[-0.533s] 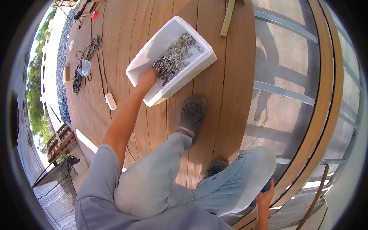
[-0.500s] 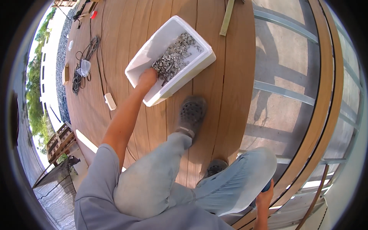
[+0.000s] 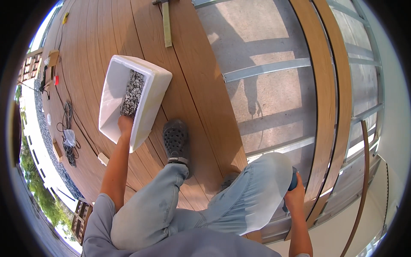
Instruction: The person installs decking boards onto a metal frame by inserting fastening clips by hand, tapping the boards with a hammer, and driving screws with a power drill.
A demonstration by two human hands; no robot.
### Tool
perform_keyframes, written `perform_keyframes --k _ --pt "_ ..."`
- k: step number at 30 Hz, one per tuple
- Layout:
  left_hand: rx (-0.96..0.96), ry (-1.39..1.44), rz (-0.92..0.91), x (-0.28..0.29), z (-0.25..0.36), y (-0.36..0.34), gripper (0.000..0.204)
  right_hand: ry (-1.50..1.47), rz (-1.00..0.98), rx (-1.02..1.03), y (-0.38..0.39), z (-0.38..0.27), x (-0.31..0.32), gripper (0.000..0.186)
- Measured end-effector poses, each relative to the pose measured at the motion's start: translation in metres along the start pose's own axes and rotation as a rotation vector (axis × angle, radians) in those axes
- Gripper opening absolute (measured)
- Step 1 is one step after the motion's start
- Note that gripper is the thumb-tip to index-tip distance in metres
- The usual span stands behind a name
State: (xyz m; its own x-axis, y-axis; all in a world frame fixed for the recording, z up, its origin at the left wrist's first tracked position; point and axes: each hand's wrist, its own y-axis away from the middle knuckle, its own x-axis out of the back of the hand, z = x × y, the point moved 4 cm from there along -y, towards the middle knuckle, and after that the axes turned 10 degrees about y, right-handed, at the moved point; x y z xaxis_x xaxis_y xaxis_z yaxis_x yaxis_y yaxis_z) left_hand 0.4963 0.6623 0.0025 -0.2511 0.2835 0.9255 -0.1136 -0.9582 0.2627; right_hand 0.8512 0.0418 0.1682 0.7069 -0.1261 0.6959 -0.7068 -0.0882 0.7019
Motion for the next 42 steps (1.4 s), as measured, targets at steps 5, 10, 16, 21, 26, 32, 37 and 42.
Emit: perform_keyframes --k 5,10,16,21,26,32,37,42 --pt "-0.042 -0.039 -0.039 -0.020 -0.014 -0.024 0.031 -0.148 0.035 -0.061 0.008 0.013 -0.004 0.080" --pt "-0.385 -0.028 -0.372 0.015 -0.003 -0.031 0.033 -0.134 0.021 -0.131 0.023 0.016 -0.013 0.078" --pt "0.177 0.416 -0.691 0.081 0.070 -0.027 0.019 -0.262 0.172 -0.032 0.031 0.095 -0.063 0.097" --pt "-0.441 0.846 -0.467 0.161 0.203 -0.033 0.015 -0.040 0.205 -0.108 0.041 0.080 -0.075 0.089" --pt "-0.539 1.088 -0.923 0.081 0.331 0.037 0.015 -0.195 0.263 -0.043 0.066 0.051 -0.069 0.092" --pt "-0.221 1.052 -1.717 -0.111 0.355 0.193 0.013 -0.618 0.373 -0.089 0.100 0.063 -0.092 0.092" --pt "-0.016 0.958 -1.774 -0.144 0.345 0.259 0.013 -1.127 0.257 -0.030 0.140 0.032 -0.064 0.065" --pt "-0.051 0.900 -1.854 -0.135 0.354 0.309 0.013 -1.286 0.247 0.061 0.154 0.032 -0.064 0.057"
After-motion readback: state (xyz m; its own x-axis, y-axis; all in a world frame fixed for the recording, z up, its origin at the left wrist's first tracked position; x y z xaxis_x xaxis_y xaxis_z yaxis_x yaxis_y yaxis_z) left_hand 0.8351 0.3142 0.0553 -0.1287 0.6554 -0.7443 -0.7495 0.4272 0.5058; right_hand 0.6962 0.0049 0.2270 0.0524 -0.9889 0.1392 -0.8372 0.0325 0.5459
